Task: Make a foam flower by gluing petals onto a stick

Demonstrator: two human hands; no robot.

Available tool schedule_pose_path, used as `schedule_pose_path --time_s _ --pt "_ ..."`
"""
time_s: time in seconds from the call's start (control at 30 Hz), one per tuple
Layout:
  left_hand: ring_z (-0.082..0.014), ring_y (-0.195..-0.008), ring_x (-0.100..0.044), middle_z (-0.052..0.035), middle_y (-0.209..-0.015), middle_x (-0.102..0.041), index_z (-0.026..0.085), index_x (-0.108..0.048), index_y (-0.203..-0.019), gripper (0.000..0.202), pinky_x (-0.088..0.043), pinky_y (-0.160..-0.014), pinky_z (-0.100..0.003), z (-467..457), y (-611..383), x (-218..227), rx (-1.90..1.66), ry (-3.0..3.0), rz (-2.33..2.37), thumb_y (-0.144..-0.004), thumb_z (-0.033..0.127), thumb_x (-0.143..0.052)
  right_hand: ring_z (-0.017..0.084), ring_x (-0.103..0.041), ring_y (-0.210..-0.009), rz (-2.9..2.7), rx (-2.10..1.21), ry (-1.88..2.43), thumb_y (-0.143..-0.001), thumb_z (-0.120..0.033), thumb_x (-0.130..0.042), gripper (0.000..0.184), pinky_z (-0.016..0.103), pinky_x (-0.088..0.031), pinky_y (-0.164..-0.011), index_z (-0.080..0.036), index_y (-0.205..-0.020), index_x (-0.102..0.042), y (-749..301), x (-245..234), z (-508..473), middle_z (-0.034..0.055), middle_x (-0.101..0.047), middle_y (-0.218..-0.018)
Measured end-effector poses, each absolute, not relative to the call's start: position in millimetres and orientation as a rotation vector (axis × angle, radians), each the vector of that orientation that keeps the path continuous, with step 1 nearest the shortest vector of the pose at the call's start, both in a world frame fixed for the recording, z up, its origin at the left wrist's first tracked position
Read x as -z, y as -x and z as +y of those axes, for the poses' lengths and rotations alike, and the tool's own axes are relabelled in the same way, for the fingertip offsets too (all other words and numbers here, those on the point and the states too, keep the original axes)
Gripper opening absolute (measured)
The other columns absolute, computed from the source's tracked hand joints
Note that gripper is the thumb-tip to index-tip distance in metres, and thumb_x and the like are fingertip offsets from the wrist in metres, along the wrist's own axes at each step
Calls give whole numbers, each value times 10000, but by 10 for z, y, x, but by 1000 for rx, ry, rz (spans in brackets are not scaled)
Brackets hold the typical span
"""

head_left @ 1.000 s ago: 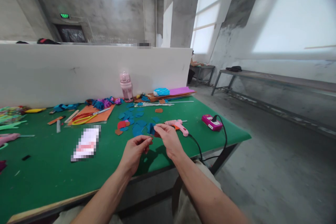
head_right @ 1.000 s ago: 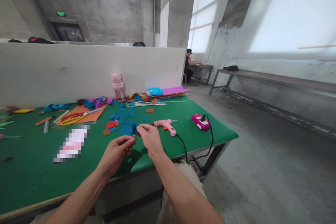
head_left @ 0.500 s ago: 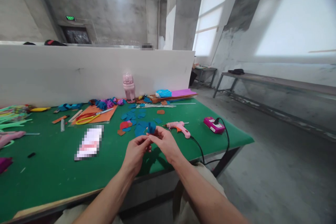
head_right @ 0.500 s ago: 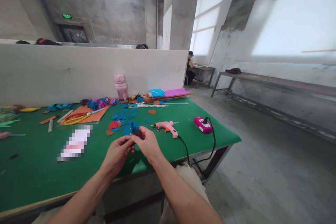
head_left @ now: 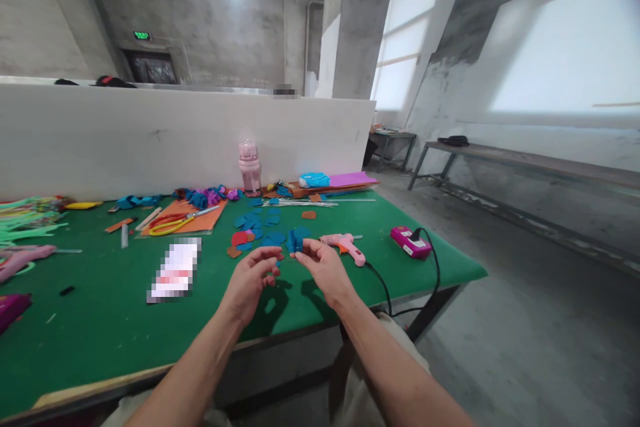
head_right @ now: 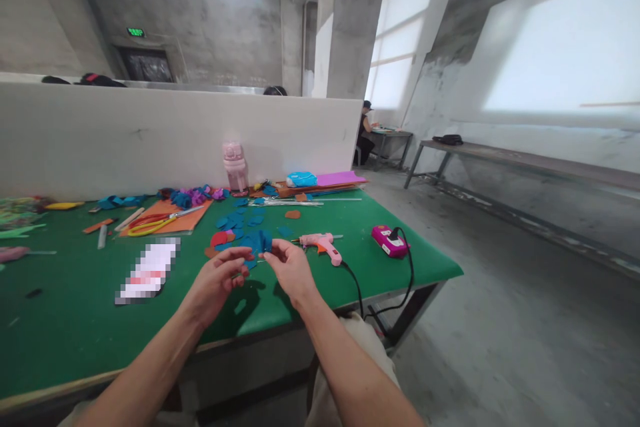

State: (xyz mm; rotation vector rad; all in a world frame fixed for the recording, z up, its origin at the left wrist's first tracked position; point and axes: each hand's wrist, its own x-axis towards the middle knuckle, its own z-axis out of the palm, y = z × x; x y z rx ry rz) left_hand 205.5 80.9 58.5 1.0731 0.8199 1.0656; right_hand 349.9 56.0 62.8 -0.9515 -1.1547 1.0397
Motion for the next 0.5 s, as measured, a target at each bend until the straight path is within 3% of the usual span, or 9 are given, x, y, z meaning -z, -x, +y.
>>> schedule_pose_path --time_s 0.27,0.5 --pt "-107 -579 -525 -25 -658 -590 128 -628 -751 287 -388 -497 -209 921 -1955 -588 -1045 -936 777 -692 405 -587 127 -577 -686 -1244 -1255 904 -665 -235 -598 198 296 -441 -753 -183 -850 -643 -3347 -557 502 -8 -634 -733" --pt "-110 -564 -520 -46 -663 -611 97 -642 -731 307 -398 -525 -230 904 -1941 -693 -1140 -878 751 -716 393 -563 113 -575 -633 -1132 -1282 926 -599 -246 -662 198 286 -456 -709 -169 -770 -601 -3339 -505 544 -30 -594 -656"
